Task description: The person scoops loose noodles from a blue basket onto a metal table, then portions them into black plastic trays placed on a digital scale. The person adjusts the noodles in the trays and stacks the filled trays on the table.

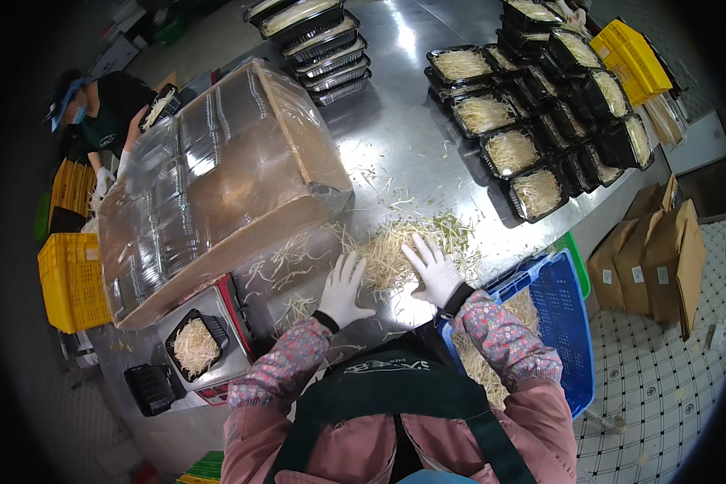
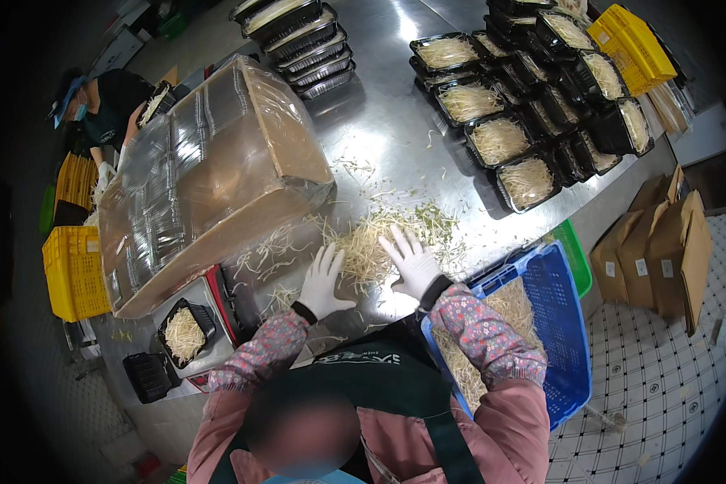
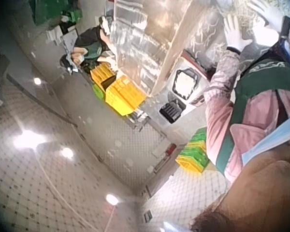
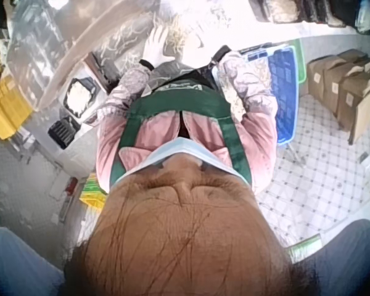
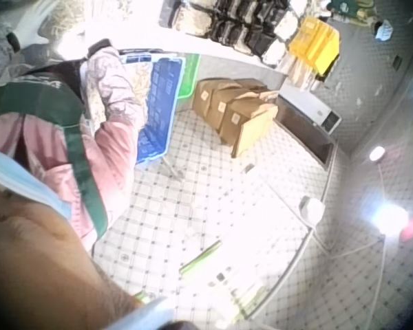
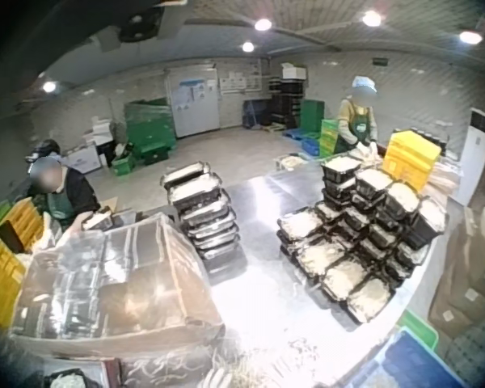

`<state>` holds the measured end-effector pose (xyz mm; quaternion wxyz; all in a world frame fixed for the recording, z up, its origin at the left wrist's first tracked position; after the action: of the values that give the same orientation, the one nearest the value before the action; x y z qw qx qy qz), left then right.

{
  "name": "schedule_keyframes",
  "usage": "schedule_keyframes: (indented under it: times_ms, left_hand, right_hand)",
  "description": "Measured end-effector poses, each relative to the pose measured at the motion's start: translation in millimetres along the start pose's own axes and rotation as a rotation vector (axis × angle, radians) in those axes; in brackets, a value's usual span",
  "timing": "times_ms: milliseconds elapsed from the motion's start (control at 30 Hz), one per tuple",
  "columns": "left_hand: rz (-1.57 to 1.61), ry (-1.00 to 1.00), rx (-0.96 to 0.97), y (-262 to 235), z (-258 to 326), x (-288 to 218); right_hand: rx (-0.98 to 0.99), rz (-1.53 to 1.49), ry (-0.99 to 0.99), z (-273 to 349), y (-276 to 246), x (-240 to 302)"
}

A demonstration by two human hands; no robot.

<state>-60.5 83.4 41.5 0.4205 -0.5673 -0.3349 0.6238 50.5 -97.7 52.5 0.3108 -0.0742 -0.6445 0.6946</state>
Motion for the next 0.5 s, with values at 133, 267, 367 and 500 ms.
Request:
schedule_keyframes:
  times_ms: [133, 267, 367, 500]
  left_hand:
    - [0.085, -0.046, -0.126, 8, -67, 5]
    - [0.328, -0.088, -0.132, -26, -91, 7]
    - [0.410, 0.055, -0.355, -104, -66, -22]
    - [0.637, 0.096, -0.423, -143, -45, -29]
  right_hand:
    - [-0.007, -0.048, 0.116, -52, -3, -12]
    - [-0.252, -0.407, 0.154, -66, -32, -30]
    - [-0.372, -0.730, 0.026, -49, -101, -9]
    - [-0.498, -0.757, -0.056, -45, -142, 9]
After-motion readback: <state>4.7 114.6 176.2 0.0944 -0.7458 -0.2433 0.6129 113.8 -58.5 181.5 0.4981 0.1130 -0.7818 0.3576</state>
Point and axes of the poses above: each hand's wrist, its own z-axis away from the middle knuckle, its own y-axis out of the palm, x = y × z, the point moved 5 cm from there along -z, towards the middle knuckle, and after that the axes turned 1 degree about x, right-handed, at the moved point
